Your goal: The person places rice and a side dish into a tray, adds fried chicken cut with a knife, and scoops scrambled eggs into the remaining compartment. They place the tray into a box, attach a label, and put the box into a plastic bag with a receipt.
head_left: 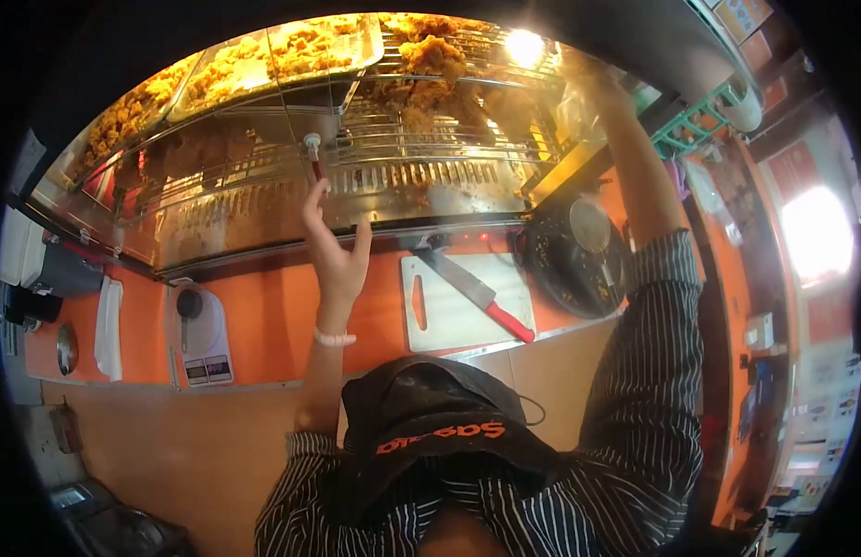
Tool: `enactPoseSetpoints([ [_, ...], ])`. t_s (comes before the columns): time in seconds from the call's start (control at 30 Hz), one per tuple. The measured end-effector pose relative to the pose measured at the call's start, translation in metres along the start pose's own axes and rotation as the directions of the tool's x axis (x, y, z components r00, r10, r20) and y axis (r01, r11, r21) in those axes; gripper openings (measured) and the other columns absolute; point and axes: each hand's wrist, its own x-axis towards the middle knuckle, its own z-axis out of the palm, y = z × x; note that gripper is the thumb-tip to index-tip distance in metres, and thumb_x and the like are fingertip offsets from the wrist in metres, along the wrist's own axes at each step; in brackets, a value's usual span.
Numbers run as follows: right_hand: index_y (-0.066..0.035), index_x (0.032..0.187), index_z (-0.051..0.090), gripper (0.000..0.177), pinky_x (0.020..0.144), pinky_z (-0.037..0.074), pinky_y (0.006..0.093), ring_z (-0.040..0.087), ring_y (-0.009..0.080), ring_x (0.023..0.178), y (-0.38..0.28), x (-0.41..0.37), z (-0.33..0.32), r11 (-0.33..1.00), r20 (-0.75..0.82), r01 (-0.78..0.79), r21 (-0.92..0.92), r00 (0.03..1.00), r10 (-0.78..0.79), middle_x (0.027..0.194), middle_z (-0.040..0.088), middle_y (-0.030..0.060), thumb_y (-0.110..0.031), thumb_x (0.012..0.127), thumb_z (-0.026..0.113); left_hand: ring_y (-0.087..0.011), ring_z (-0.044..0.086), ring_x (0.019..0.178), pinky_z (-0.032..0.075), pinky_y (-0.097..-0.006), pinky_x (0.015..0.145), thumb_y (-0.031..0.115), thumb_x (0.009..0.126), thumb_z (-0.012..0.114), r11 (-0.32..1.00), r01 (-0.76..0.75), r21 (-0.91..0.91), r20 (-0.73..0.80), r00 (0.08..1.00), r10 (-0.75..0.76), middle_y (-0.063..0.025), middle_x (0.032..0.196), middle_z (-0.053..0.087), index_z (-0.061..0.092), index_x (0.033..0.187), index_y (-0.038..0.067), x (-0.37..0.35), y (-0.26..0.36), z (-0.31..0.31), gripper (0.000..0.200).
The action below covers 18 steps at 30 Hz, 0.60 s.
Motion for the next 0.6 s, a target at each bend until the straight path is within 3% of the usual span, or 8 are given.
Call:
enactPoseSetpoints([
  [0.13,-0.008,0.11,0.05,0.044,0.063,0.045,0.0314,0.057,0.0216,0.07,-0.009,-0.028,-0.016,0.956,-0.061,0.186,-0.228,0.977,-0.204,0.079,0.06,0.0061,-0.019,0.068,0.06,-0.028,0.034,0.117,0.029,-0.0399,0.099,0.004,0.074,0.059,0.999,-0.039,0.006,-0.004,0.999,0.039,-0.0156,0.123,0.033,0.029,0.126,0.003,0.01,-0.002,0.013,0.06],
  [0.2,-0.008,0.11,0.049,0.044,0.061,0.046,0.0309,0.058,0.0207,0.067,-0.021,-0.061,-0.036,0.868,-0.08,0.306,-0.39,0.928,-0.363,0.077,0.06,0.005,-0.015,0.068,0.061,-0.0285,0.033,0.118,0.033,-0.0408,0.096,0.004,0.073,0.06,0.999,-0.036,0.035,-0.142,0.989,0.041,-0.0154,0.124,0.031,0.028,0.126,0.003,0.01,0.0,0.016,0.061],
  [0.27,-0.008,0.111,0.049,0.041,0.058,0.045,0.0314,0.057,0.0207,0.068,-0.043,-0.096,-0.062,0.922,-0.103,0.375,0.094,0.925,-0.366,0.076,0.057,0.007,-0.016,0.071,0.054,-0.0288,0.033,0.117,0.036,-0.0408,0.094,0.007,0.073,0.061,0.999,-0.013,0.042,-0.116,0.993,0.018,-0.0151,0.125,0.031,0.029,0.125,0.001,0.011,0.002,0.018,0.061],
  [0.3,-0.008,0.11,0.049,0.036,0.058,0.045,0.0318,0.057,0.0207,0.069,-0.065,-0.132,-0.091,0.891,0.099,0.439,-0.118,0.898,-0.429,0.077,0.056,0.0079,-0.014,0.074,0.05,-0.0284,0.033,0.117,0.036,-0.0407,0.093,0.008,0.073,0.061,1.0,-0.018,0.021,-0.095,0.995,0.02,-0.0152,0.125,0.031,0.029,0.124,0.001,0.01,0.001,0.019,0.061],
  [0.33,-0.01,0.11,0.049,0.034,0.062,0.045,0.0322,0.056,0.0202,0.074,-0.085,-0.162,-0.076,0.912,0.169,0.369,0.18,0.902,-0.398,0.082,0.055,0.0058,-0.013,0.076,0.048,-0.028,0.034,0.117,0.037,-0.0405,0.093,0.01,0.073,0.061,1.0,-0.021,0.0,-0.072,0.997,0.021,-0.0152,0.125,0.031,0.029,0.124,0.001,0.008,0.001,0.02,0.061],
  [0.4,-0.014,0.108,0.051,0.03,0.069,0.044,0.0329,0.056,0.0192,0.083,-0.123,-0.222,-0.047,0.724,0.305,0.031,0.689,0.894,-0.329,0.091,0.055,0.0017,-0.011,0.079,0.045,-0.0285,0.032,0.119,0.036,-0.0401,0.094,0.011,0.074,0.06,0.999,-0.031,-0.023,-0.007,1.0,0.031,-0.0148,0.128,0.029,0.029,0.125,0.003,0.005,0.002,0.026,0.06],
  [0.47,-0.014,0.101,0.055,0.025,0.077,0.045,0.0299,0.056,0.0189,0.091,-0.155,-0.276,-0.034,0.782,0.533,-0.017,0.623,0.742,-0.408,0.099,0.056,0.0027,-0.013,0.077,0.048,-0.0291,0.031,0.121,0.035,-0.0397,0.095,0.012,0.076,0.059,0.998,-0.039,-0.051,0.06,0.997,0.042,-0.0144,0.13,0.027,0.029,0.126,0.006,0.001,0.007,0.036,0.059],
  [0.6,-0.011,0.108,0.051,0.031,0.076,0.043,0.0293,0.053,0.0198,0.094,-0.182,-0.357,0.006,0.763,0.408,0.145,0.63,0.774,-0.484,0.097,0.055,0.0038,-0.012,0.077,0.048,-0.0269,0.035,0.118,0.041,-0.0389,0.089,0.013,0.073,0.061,0.988,0.037,-0.148,0.34,0.94,0.016,-0.0131,0.127,0.033,0.034,0.123,0.003,-0.004,0.017,0.058,0.057],
])
